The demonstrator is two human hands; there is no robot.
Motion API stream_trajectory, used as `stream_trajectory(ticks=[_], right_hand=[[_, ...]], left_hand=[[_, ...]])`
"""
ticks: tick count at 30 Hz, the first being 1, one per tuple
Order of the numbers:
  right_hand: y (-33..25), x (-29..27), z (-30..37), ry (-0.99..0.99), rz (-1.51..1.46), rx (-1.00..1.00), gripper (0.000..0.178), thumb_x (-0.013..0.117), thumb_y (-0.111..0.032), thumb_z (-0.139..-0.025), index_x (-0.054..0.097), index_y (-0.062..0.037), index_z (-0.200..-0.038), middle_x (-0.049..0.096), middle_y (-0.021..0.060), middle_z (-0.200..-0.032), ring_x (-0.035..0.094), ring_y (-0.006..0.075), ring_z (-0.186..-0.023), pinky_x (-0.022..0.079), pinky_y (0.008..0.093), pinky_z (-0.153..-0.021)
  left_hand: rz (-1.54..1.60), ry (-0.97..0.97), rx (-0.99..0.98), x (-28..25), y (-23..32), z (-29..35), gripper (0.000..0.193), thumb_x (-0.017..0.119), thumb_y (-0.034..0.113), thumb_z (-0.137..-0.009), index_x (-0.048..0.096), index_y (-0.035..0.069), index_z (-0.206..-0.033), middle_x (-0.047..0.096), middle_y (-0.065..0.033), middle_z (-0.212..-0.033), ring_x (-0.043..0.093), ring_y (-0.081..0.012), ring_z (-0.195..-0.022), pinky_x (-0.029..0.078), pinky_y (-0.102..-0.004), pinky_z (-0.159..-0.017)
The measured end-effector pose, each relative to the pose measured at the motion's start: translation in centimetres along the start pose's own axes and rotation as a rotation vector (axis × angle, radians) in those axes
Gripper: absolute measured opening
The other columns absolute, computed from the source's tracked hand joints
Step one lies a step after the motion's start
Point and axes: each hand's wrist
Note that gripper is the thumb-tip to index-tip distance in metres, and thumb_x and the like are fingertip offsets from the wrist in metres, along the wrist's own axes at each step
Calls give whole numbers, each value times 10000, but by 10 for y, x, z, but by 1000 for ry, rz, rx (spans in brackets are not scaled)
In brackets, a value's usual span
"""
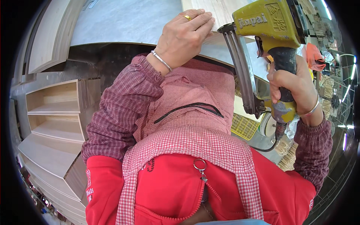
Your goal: Assemble wooden box components using adhesive and a pneumatic nail gun.
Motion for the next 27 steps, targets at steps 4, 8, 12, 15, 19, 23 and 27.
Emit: stream_trajectory(ticks=[4, 8, 12, 15, 19, 23, 27], right_hand=[[-1, -5, 0, -12, 46, 4, 297, 594, -55, -716, 558, 41, -994, 537, 48, -530, 476, 104, -404, 412, 207, -421], [-2, -3, -3, -38, 48, -1, 287, 590, -46, -718, 552, 46, -987, 537, 50, -532, 471, 108, -403, 410, 210, -419], [5, -7, 1, 14, -6, -6, 278, 579, -32, -727, 545, 59, -987, 531, 57, -530, 459, 113, -400, 404, 218, -418], [8, -9, 0, -5, -23, -7, 269, 574, -26, -730, 538, 60, -982, 528, 59, -536, 456, 116, -402, 402, 224, -418], [9, -8, -1, -1, -50, -11, 258, 567, -16, -733, 530, 59, -977, 523, 62, -547, 453, 119, -406, 399, 230, -418], [9, -6, 0, 16, -66, -27, 253, 560, -8, -734, 524, 53, -977, 520, 64, -564, 453, 122, -411, 395, 234, -419], [9, -5, 0, 27, -96, -35, 271, 558, 3, -726, 520, 52, -990, 518, 64, -583, 455, 124, -414, 399, 235, -415]], left_hand=[[21, 6, 0, 1, 3, -2, 272, 703, 129, -758, 671, 101, -1027, 662, 18, -1084, 613, -154, -1020, 512, -271, -845], [52, 17, -15, -7, 1, 3, 275, 712, 115, -751, 674, 104, -1023, 662, 15, -1069, 617, -144, -967, 518, -255, -796], [176, 63, -313, -17, -7, 23, 287, 730, 89, -734, 680, 107, -1016, 670, 10, -1008, 604, -128, -864, 510, -227, -704], [193, 92, -227, -10, -14, 30, 287, 737, 82, -732, 681, 106, -1013, 673, 3, -978, 586, -122, -813, 500, -219, -669], [245, 127, -126, -2, -22, 30, 281, 741, 76, -735, 682, 101, -1009, 677, -9, -941, 566, -117, -748, 491, -212, -634], [310, 139, -112, 2, -20, 29, 258, 736, 79, -749, 680, 92, -1001, 680, -21, -922, 560, -121, -705, 493, -214, -634], [696, 263, -482, 4, 3, 30, 153, 709, 71, -758, 655, 72, -901, 611, -8, -775, 540, -140, -679, 468, -228, -601]])
Point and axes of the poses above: each hand's wrist, its own z-axis away from the middle knuckle, its own x-axis out of the palm, y = z × x
